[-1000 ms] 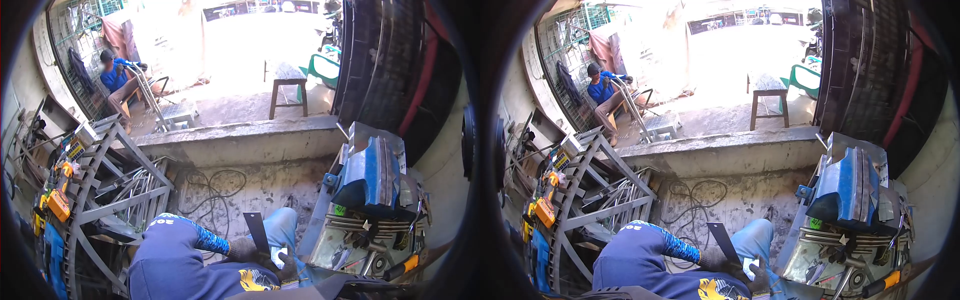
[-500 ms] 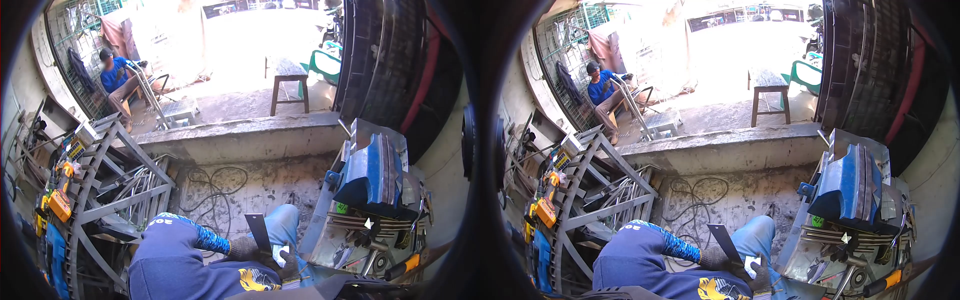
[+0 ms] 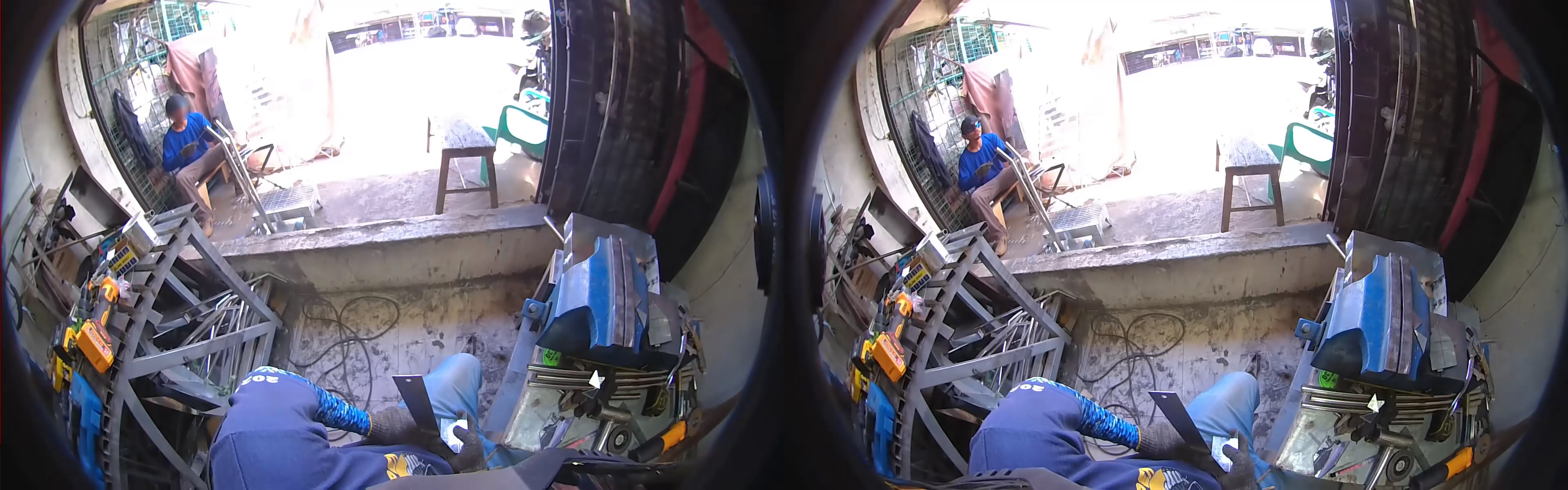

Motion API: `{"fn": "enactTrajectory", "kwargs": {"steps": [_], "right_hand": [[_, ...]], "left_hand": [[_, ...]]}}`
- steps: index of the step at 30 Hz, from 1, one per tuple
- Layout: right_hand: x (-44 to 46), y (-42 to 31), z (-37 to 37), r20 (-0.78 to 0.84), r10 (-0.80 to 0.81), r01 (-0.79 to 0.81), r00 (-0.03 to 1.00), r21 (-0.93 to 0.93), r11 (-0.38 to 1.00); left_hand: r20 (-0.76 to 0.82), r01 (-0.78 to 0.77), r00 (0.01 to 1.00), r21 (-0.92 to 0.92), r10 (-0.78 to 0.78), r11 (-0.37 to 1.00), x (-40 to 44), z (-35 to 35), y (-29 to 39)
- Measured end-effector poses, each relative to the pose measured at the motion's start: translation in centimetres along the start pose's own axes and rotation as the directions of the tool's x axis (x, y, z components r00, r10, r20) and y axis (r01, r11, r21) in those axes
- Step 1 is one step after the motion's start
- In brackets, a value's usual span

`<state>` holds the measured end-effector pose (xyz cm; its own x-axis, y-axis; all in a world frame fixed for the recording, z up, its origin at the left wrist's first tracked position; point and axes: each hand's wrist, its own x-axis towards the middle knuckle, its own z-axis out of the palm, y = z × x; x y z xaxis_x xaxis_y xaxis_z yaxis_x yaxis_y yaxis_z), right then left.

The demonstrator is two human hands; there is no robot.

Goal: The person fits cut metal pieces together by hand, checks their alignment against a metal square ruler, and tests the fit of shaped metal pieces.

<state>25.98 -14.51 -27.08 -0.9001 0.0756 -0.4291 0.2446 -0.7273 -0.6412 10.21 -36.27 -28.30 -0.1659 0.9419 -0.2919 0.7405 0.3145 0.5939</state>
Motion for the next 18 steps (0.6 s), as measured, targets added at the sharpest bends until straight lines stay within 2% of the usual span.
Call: {"fn": "enactTrajectory", "kwargs": {"steps": [6, 8, 12, 18], "right_hand": [[0.1, 0.4, 1.3, 0.01, 0.024, -0.025, 1.0, 0.065, 0.998], [1.0, -1.9, 2.3, 0.043, 0.052, -0.055, 0.998, 0.062, 0.997], [0.0, -0.8, 0.0, 0.058, 0.095, -0.099, 0.994, 0.067, 0.993], [0.2, -0.8, 0.6, 0.079, 0.099, -0.107, 0.992, 0.115, 0.988]], "left_hand": [[-0.037, -0.012, 0.999, -0.078, 0.009, 0.997, -0.6, -2.3, 1.6], [-0.081, 0.009, 0.997, -0.109, -0.018, 0.994, -0.1, -2.5, 2.4], [-0.143, 0.006, 0.989, -0.184, -0.033, 0.983, 0.0, -3.9, 3.8], [-0.207, -0.026, 0.978, -0.234, -0.023, 0.972, -0.3, -4.1, 4.7]]}}
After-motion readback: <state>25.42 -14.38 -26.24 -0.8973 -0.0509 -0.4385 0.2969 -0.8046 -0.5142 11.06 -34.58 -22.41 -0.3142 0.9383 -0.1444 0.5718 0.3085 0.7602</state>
